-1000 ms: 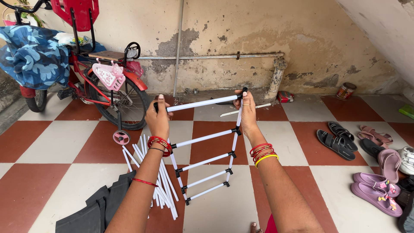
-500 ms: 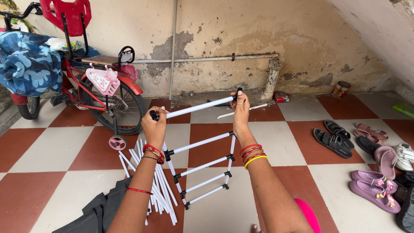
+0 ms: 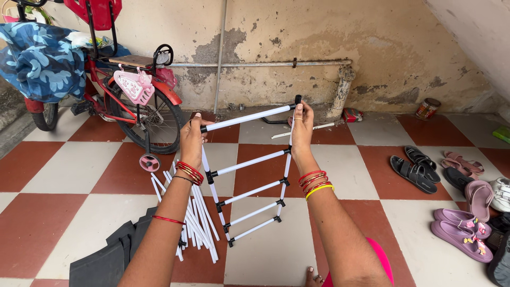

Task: The person assembles a storage rack by connecting white plastic tubes with black corner joints and sliding black fabric shelves onto the frame.

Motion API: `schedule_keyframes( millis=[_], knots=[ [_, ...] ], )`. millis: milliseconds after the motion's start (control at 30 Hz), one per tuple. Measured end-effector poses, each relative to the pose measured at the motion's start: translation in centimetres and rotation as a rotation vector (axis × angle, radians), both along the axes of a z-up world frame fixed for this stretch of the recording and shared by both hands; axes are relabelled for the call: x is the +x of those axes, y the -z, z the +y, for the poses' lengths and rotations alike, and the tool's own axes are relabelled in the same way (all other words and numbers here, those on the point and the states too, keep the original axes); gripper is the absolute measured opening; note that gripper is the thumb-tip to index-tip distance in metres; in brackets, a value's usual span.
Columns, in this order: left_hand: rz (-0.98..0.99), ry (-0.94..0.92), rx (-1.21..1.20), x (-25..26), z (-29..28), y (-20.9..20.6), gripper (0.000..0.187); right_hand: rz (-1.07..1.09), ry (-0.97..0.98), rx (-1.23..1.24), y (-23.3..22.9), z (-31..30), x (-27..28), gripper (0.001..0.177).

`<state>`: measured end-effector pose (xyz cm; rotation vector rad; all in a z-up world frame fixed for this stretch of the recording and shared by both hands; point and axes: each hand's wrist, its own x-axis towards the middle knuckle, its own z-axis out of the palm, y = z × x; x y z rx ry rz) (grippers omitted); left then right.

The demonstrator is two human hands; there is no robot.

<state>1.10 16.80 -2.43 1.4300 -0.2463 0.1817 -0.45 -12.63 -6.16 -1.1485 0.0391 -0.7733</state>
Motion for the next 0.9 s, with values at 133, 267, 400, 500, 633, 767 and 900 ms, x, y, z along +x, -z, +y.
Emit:
schedule_keyframes(
  millis=[133,267,400,500,633,767,900],
  knots=[
    [-0.015,-0.058,-0.141,0.3,0.3,-0.5,0.039,0.070,0.208,-0.002,1.2,1.7,-2.4,0.045],
    [-0.069,-0.125,-0.274,1.7,1.9,-0.2,0.040,0.119,0.466,-0.068,5.3,3.6,-4.0,0.029],
    [-0.002,-0.245,-0.356,3.0,3.2,1.6,0.043,0.299,0.453,0.008,11.9,5.9,-5.1,0.021],
    [0.062,-0.298,-0.456,3.5,3.8,4.1,0.048,0.696,0.384,-0.071,17.8,7.0,-6.0,0.034],
    [0.229,-0.394,-0.651,3.5,4.0,7.9,0.047,1.023,0.218,-0.112,24.6,8.2,-6.5,0.054],
    [0.287,-0.516,-0.698,3.1,3.3,12.0,0.052,1.209,0.083,-0.075,27.6,8.9,-6.6,0.069],
    [0.393,-0.597,-0.752,3.7,2.7,16.3,0.050,1.314,0.000,0.041,28.6,8.9,-7.1,0.069]
  ],
)
